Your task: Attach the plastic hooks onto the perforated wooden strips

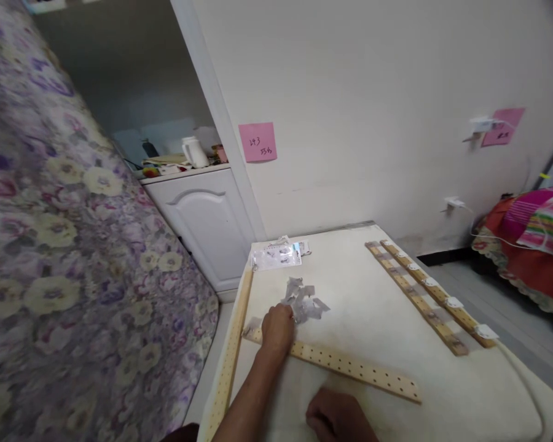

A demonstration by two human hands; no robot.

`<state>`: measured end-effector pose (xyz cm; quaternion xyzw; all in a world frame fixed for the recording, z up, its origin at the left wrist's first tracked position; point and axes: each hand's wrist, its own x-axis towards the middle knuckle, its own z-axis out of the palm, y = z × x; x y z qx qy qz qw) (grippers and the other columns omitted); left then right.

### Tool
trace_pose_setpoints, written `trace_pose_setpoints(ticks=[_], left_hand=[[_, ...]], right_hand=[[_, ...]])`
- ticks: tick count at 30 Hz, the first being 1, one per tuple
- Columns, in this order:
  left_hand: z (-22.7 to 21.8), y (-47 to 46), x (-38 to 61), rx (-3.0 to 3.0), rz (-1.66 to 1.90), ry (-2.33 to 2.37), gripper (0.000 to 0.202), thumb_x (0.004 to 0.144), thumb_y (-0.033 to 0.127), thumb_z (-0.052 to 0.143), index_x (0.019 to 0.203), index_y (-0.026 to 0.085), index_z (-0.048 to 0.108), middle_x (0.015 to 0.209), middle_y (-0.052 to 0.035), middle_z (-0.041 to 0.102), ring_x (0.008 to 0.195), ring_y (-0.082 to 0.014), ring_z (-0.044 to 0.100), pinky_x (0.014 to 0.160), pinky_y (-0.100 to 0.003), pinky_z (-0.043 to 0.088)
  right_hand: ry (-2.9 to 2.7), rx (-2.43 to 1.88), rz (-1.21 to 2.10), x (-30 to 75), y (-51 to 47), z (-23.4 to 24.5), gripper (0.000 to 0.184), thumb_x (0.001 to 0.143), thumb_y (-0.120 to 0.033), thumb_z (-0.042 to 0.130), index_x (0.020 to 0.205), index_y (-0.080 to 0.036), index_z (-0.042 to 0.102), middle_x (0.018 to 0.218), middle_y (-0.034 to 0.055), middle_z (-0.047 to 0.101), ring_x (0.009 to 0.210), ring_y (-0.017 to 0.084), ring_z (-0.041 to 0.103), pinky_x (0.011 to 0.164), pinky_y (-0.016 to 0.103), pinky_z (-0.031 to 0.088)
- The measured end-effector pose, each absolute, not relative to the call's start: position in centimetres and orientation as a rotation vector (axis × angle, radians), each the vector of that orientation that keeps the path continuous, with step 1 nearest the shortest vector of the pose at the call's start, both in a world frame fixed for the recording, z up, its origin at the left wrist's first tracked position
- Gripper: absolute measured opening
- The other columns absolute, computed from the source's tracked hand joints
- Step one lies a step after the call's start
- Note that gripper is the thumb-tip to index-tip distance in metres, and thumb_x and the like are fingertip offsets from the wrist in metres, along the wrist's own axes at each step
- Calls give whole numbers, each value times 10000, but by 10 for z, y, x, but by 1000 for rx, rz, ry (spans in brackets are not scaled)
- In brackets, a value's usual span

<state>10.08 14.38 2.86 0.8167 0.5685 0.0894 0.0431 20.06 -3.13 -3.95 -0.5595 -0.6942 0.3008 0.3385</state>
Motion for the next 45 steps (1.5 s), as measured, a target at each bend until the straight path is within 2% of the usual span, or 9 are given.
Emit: trace_pose_setpoints(ticks=[7, 13, 18, 22, 26, 28, 30, 37, 45], left_hand=[[45, 131, 114, 2454, 498, 1581, 171, 822, 173, 455, 746, 205, 605, 798, -32, 639, 763, -169, 592, 660, -252, 367], [56, 113, 121, 2348, 690, 1418, 143, 807, 196, 481, 677, 205, 540, 695, 15, 595, 696, -141, 558, 640, -222, 369], [50, 87, 113, 2188, 805, 1368, 148, 826, 230, 466, 716, 206, 563, 654, 30, 595, 645, -137, 565, 608, -217, 393], [36, 56, 101, 2039, 888, 1384, 190, 866, 307, 444, 788, 201, 581, 664, 23, 610, 636, -141, 578, 600, -219, 429], [16, 30, 93, 1806, 1000, 1392, 199, 850, 369, 498, 839, 202, 606, 681, 15, 629, 652, -152, 589, 612, -227, 452], [8, 22, 91, 1720, 1030, 1392, 187, 832, 373, 532, 833, 206, 616, 694, 14, 638, 656, -153, 584, 618, -229, 450], [1, 17, 90, 1703, 1024, 1402, 173, 826, 362, 540, 833, 209, 619, 705, 13, 640, 645, -150, 573, 617, -230, 446], [-12, 8, 89, 1625, 1000, 1464, 154, 825, 344, 541, 824, 210, 616, 718, 7, 646, 667, -162, 586, 620, -238, 448], [-19, 14, 94, 1586, 1033, 1533, 133, 820, 320, 544, 828, 213, 623, 758, -9, 680, 714, -176, 625, 676, -266, 471]], right_hand=[[-1817, -1468, 780, 201, -29, -43, 136, 738, -135, 564, 798, -205, 664, 809, 13, 716, 752, 142, 649, 685, 194, 429], [-1771, -1412, 777, 202, -30, -44, 122, 745, -123, 545, 773, -194, 641, 783, 6, 703, 731, 128, 628, 680, 192, 418], [-1657, -1368, 791, 203, -35, -34, 108, 766, -142, 523, 756, -189, 620, 747, 3, 680, 709, 131, 607, 668, 209, 417], [-1401, -1390, 771, 217, -36, -22, 142, 819, -227, 490, 728, -189, 592, 696, 7, 640, 670, 141, 579, 637, 229, 432], [-1175, -1490, 702, 243, -27, -9, 184, 849, -330, 480, 916, -193, 583, 728, 18, 640, 660, 161, 584, 640, 265, 453], [-1173, -1522, 719, 251, -19, -4, 242, 842, -333, 483, 1021, -190, 563, 768, 20, 646, 661, 163, 595, 655, 277, 460], [-1213, -1534, 749, 255, -11, 0, 266, 832, -318, 484, 1051, -188, 558, 797, 22, 651, 657, 160, 602, 656, 280, 461], [-1404, -1576, 747, 244, 13, -4, 184, 789, -236, 486, 902, -187, 623, 703, 7, 654, 676, 164, 603, 657, 268, 439], [-1562, -1700, 649, 240, 40, -7, 155, 795, -200, 481, 845, -216, 627, 743, -1, 662, 722, 154, 594, 673, 244, 395]])
